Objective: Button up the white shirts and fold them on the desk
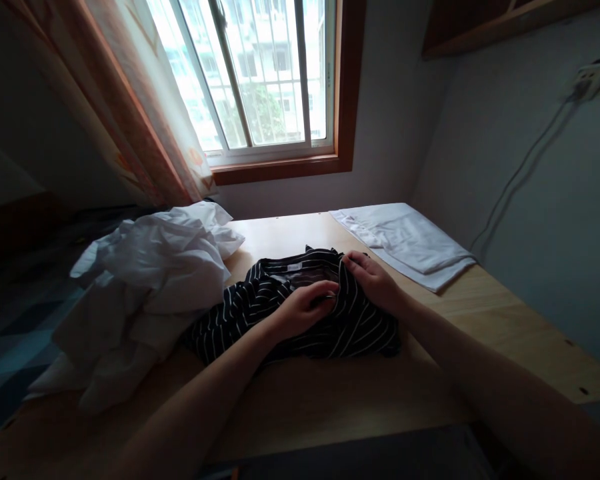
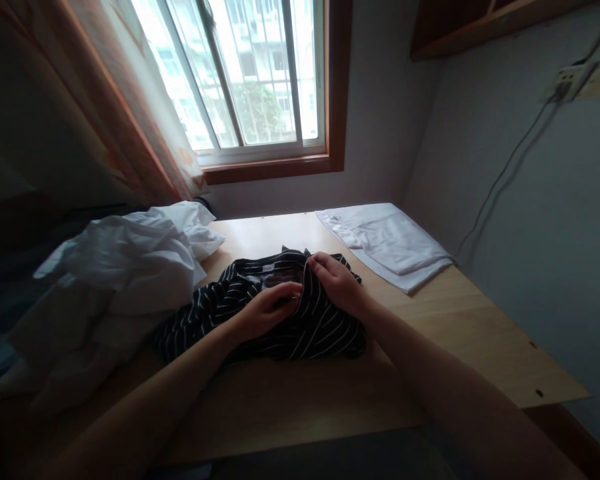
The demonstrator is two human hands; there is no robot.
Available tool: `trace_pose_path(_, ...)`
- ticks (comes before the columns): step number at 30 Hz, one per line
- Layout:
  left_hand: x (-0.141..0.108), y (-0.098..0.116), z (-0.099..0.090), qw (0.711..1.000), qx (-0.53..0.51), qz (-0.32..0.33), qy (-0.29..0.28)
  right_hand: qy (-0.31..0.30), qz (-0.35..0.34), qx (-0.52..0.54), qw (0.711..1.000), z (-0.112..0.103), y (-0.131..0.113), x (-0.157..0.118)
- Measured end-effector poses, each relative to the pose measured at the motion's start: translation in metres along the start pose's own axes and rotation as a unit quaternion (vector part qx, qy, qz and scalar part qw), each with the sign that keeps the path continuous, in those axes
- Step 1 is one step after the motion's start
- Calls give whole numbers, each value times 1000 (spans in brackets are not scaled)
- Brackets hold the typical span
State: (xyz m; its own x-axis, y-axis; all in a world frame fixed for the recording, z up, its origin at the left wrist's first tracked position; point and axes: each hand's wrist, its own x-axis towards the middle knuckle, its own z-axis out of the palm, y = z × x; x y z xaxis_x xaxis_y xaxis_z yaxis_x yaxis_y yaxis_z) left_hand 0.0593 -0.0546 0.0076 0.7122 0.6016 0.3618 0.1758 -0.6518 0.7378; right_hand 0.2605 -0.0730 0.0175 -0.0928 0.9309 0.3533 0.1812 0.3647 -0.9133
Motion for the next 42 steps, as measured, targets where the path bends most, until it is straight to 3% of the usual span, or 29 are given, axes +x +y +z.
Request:
trace_pose_path(8, 2, -5, 11, 998, -34, 2, 46, -2, 94, 129, 987, 6, 0, -1)
trace_pose_path(17, 4, -4, 17, 992, 28, 19, 121, 38, 145, 165, 975, 11, 6, 0)
trace_pose_path(28, 8, -5, 14, 980, 65, -12, 188, 54, 127, 118, 983, 13, 13, 1)
trace_pose_path(37, 9, -13, 14, 980, 45, -35, 192, 73, 129, 116, 982, 12, 2, 0)
trace_pose_path(42, 8, -10, 7, 982, 50, -40, 177, 146, 75, 14, 986, 1, 5, 2)
